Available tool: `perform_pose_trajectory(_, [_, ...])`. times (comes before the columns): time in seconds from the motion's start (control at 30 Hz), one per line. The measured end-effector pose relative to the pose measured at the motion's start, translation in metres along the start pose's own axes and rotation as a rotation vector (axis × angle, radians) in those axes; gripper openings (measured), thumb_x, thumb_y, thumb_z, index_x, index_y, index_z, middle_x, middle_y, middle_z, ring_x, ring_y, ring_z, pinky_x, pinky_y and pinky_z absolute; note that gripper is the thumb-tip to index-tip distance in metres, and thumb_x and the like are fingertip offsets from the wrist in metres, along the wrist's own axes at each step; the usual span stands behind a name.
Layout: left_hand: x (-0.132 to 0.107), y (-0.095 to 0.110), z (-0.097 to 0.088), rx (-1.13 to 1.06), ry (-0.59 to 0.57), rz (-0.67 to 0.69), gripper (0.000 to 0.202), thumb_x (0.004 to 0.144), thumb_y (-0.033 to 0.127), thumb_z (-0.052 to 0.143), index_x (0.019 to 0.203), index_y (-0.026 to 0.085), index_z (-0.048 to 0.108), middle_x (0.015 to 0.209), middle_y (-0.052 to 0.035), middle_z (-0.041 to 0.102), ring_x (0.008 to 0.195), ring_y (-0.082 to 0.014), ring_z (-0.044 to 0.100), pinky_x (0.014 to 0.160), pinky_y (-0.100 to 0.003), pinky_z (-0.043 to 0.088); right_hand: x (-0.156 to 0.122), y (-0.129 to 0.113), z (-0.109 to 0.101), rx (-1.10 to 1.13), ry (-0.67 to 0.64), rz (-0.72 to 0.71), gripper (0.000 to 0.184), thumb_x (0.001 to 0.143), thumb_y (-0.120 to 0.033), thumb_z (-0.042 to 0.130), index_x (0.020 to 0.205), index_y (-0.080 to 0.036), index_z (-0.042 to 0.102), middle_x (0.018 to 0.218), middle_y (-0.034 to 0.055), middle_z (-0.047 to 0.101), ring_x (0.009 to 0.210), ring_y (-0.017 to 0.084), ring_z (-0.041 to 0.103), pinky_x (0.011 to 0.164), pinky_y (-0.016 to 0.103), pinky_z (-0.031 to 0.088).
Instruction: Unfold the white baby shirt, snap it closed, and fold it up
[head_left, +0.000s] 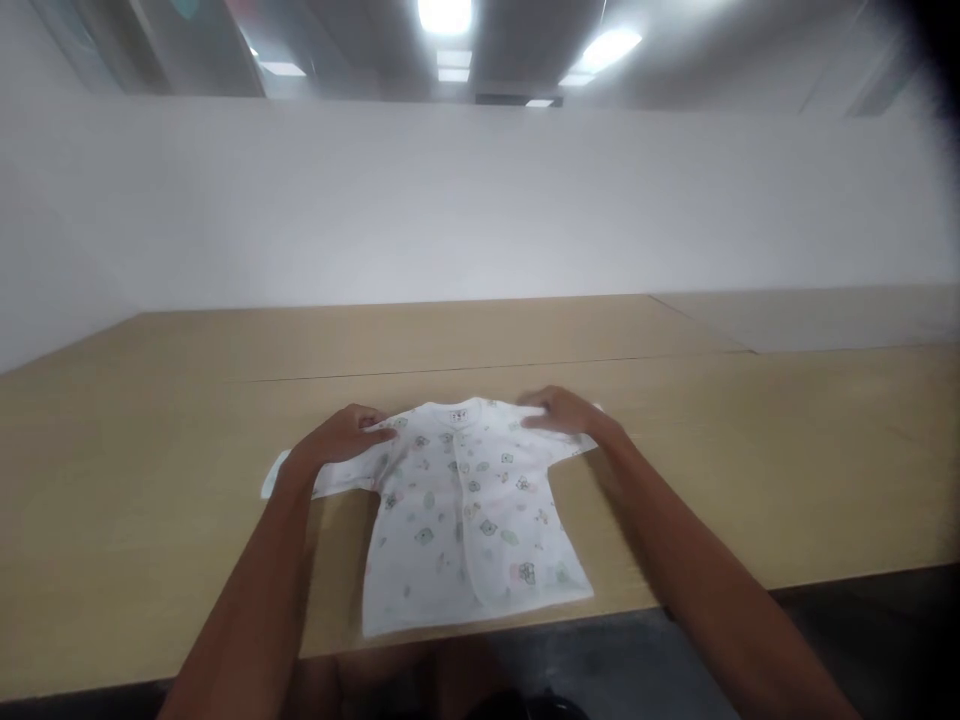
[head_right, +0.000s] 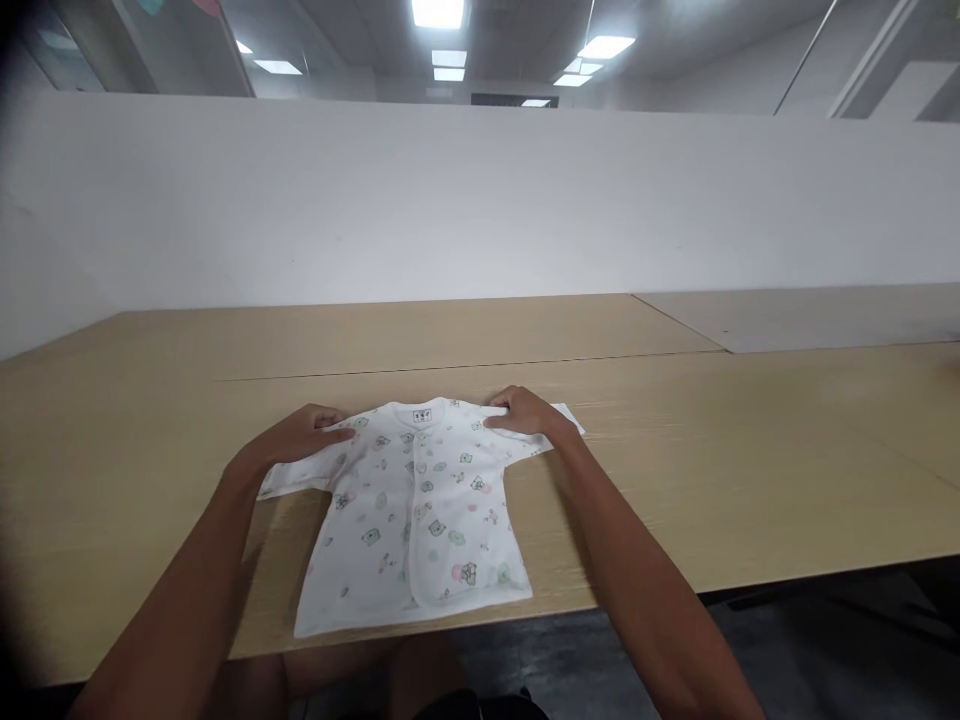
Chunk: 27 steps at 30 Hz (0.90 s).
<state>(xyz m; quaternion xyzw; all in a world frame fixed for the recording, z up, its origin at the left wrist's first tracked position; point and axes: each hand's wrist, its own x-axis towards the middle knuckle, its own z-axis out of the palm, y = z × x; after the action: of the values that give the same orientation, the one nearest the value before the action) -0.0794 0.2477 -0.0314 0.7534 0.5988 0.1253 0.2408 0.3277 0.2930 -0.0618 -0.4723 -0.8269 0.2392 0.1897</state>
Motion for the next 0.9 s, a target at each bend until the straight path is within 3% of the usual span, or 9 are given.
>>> perform_pose_trajectory(0.13, [-0.002, -0.011, -0.017, -0.006, -0.164, -0.023, 0.045, 0.076, 0.060, 0.066, 0.080, 0.015, 0.063, 0.080, -0.0025, 0.061, 0.070, -0.0158, 0.051, 0.062, -0.025, 0.033, -0.003, -0.002, -0.013, 0.013, 0.016, 0.050, 0.036, 0.077, -0.049, 0.067, 0.071, -0.013, 0.066, 0.069, 0.0026, 0.060, 0.060, 0.013, 0.049, 0.055, 0.024, 0.036])
perform_pose_trajectory(0.2, [-0.008, -0.012, -0.026, 0.019, -0.095, 0.007, 0.044, 0.078, 0.058, 0.065, 0.074, 0.014, 0.063, 0.072, -0.0019, 0.060, 0.064, -0.0143, 0.049, 0.058, -0.025, 0.032, -0.005, -0.009, -0.021, 0.001, 0.155, -0.017, 0.042, 0.079, -0.052, 0.066, 0.065, -0.012, 0.061, 0.064, 0.0016, 0.055, 0.058, 0.011, 0.046, 0.054, 0.023, 0.033])
perform_pose_trajectory(0.27, [-0.019, -0.004, -0.034, 0.031, 0.187, 0.093, 0.039, 0.081, 0.053, 0.065, 0.077, 0.014, 0.067, 0.076, -0.0015, 0.064, 0.066, -0.0140, 0.054, 0.060, -0.024, 0.036, -0.010, -0.024, -0.033, -0.046, 0.369, -0.150, 0.051, 0.082, -0.055, 0.065, 0.057, -0.012, 0.053, 0.057, 0.0005, 0.046, 0.055, 0.009, 0.040, 0.051, 0.022, 0.028])
perform_pose_trajectory(0.4, [-0.055, 0.028, -0.048, 0.171, 1.016, 0.425, 0.028, 0.085, 0.041, 0.066, 0.088, 0.013, 0.070, 0.084, -0.0024, 0.069, 0.072, -0.0122, 0.059, 0.068, -0.022, 0.043, -0.038, -0.068, -0.069, -0.315, 0.926, -0.535, 0.055, 0.087, -0.051, 0.064, 0.051, -0.012, 0.048, 0.047, -0.0008, 0.037, 0.047, 0.007, 0.031, 0.048, 0.024, 0.022])
perform_pose_trajectory(0.47, [-0.075, 0.036, -0.048, 0.372, 1.227, 0.577, 0.020, 0.084, 0.031, 0.070, 0.086, 0.012, 0.068, 0.079, -0.0026, 0.067, 0.068, -0.0109, 0.056, 0.068, -0.023, 0.043, -0.058, -0.081, -0.081, -0.537, 1.037, -0.738, 0.047, 0.086, -0.048, 0.068, 0.056, -0.013, 0.054, 0.048, -0.0009, 0.043, 0.045, 0.007, 0.034, 0.048, 0.025, 0.024])
perform_pose_trajectory(0.53, [-0.092, 0.029, -0.037, 0.549, 1.182, 0.712, 0.010, 0.082, 0.023, 0.071, 0.083, 0.015, 0.066, 0.076, -0.0012, 0.064, 0.068, -0.0117, 0.054, 0.073, -0.027, 0.043, -0.079, -0.079, -0.081, -0.711, 0.957, -0.913, 0.040, 0.089, -0.045, 0.065, 0.065, -0.015, 0.058, 0.051, -0.0008, 0.048, 0.047, 0.008, 0.040, 0.048, 0.025, 0.028])
perform_pose_trajectory(0.63, [-0.108, -0.001, -0.005, 0.621, 0.866, 0.872, 0.007, 0.086, 0.020, 0.067, 0.092, 0.017, 0.064, 0.084, -0.0033, 0.066, 0.078, -0.0158, 0.057, 0.079, -0.032, 0.045, -0.106, -0.050, -0.057, -0.815, 0.733, -1.009, 0.024, 0.098, -0.027, 0.052, 0.080, -0.014, 0.061, 0.067, 0.0030, 0.059, 0.059, 0.011, 0.051, 0.055, 0.026, 0.036])
perform_pose_trajectory(0.77, [-0.120, -0.039, 0.030, 0.663, 0.557, 0.802, 0.016, 0.089, 0.009, 0.056, 0.102, 0.015, 0.062, 0.097, -0.0071, 0.065, 0.088, -0.0198, 0.058, 0.081, -0.035, 0.046, -0.135, -0.004, -0.012, -0.780, 0.517, -0.935, 0.015, 0.095, -0.009, 0.047, 0.088, -0.012, 0.060, 0.071, 0.0044, 0.059, 0.064, 0.013, 0.051, 0.060, 0.028, 0.038])
perform_pose_trajectory(0.9, [-0.134, -0.063, 0.036, 0.593, 0.505, 0.687, 0.028, 0.087, 0.007, 0.050, 0.109, 0.020, 0.061, 0.107, -0.0052, 0.062, 0.097, -0.0186, 0.059, 0.086, -0.031, 0.046, -0.153, 0.016, 0.007, -0.759, 0.464, -0.834, 0.014, 0.093, -0.007, 0.048, 0.092, -0.011, 0.061, 0.076, 0.0068, 0.060, 0.069, 0.016, 0.052, 0.065, 0.030, 0.040])
